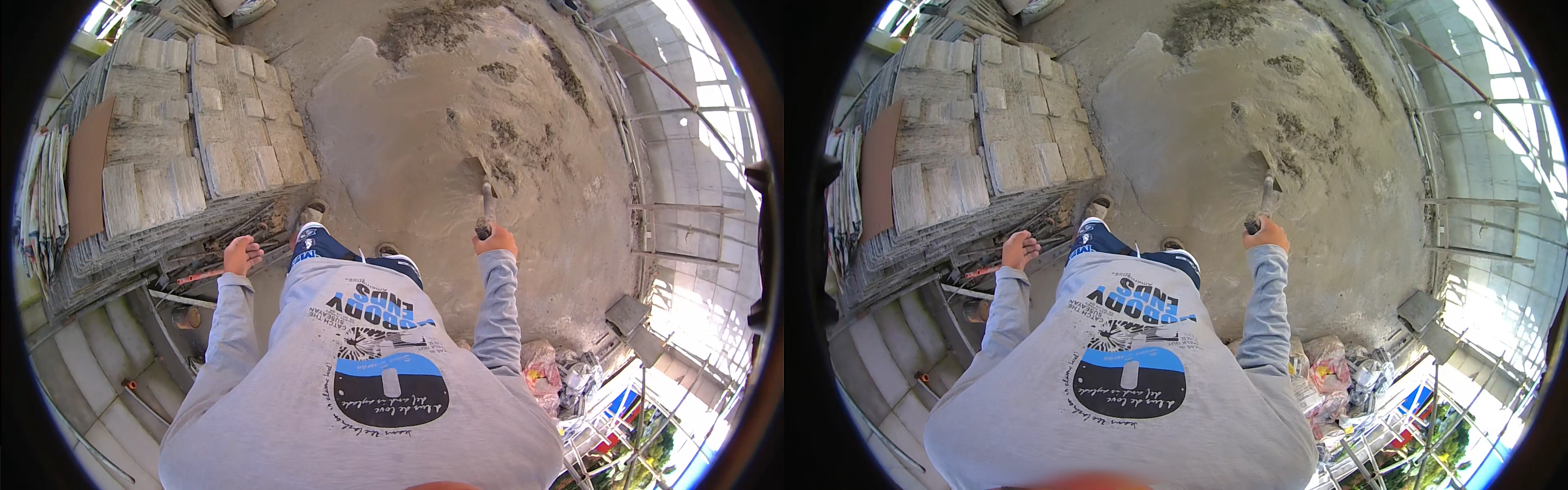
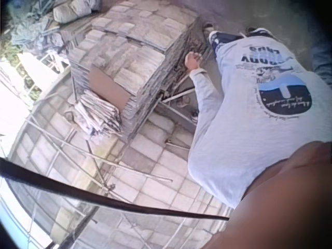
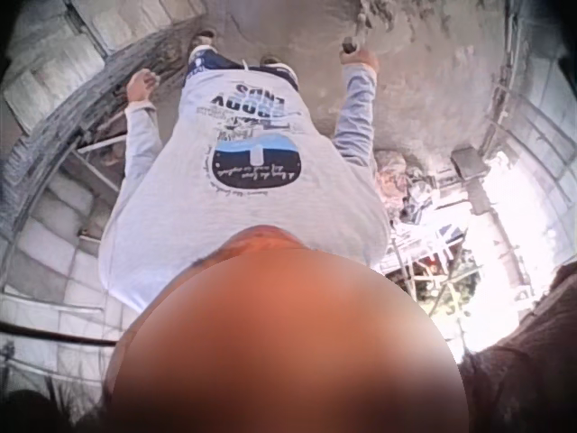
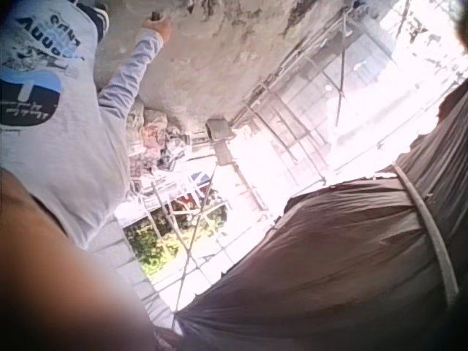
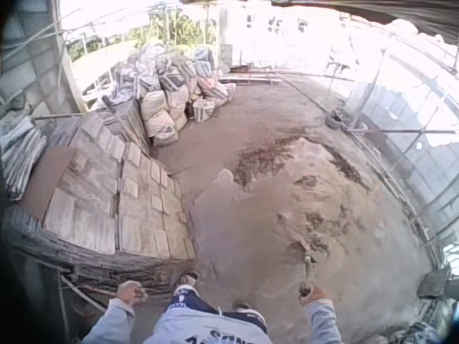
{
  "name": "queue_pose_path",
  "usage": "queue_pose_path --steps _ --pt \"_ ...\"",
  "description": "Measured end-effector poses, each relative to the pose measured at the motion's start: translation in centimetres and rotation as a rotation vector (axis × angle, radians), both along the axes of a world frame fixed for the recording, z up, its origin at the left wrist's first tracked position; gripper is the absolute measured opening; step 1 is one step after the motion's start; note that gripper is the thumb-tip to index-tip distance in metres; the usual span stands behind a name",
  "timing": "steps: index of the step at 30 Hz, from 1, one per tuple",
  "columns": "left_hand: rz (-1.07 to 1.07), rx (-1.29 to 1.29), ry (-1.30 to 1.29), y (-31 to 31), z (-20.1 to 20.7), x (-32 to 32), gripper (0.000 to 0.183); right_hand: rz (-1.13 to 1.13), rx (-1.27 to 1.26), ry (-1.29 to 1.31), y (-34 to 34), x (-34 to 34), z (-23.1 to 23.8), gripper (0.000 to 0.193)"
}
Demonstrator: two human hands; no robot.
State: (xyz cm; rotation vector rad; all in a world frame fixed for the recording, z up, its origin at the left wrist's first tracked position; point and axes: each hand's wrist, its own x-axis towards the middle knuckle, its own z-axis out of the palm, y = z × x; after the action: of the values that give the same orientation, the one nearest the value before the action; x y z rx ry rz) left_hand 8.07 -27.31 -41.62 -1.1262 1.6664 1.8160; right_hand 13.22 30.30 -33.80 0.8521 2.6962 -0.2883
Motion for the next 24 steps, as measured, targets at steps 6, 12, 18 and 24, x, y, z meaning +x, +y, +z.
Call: queue_pose_path --steps 6,12,18,24 --pt "-0.702 0.116 0.007 4.1 -1.8 -16.4 0.029 -0.196 0.064 0.051 -6.4 -6.2 2.2 0.035" --pt "-1.271 0.364 0.007 19.7 -4.4 -16.3 0.042 -0.671 -0.315 0.662 -16.0 1.6 9.2 0.034" --pt "-0.778 0.457 -0.625 30.7 -10.3 -7.2 0.045 -1.405 -0.696 1.192 -30.0 9.3 12.2 0.015" --pt "-0.595 0.173 -0.677 25.0 -33.0 3.2 0.020 -1.906 -0.817 1.121 -39.7 18.6 -3.2 0.018"
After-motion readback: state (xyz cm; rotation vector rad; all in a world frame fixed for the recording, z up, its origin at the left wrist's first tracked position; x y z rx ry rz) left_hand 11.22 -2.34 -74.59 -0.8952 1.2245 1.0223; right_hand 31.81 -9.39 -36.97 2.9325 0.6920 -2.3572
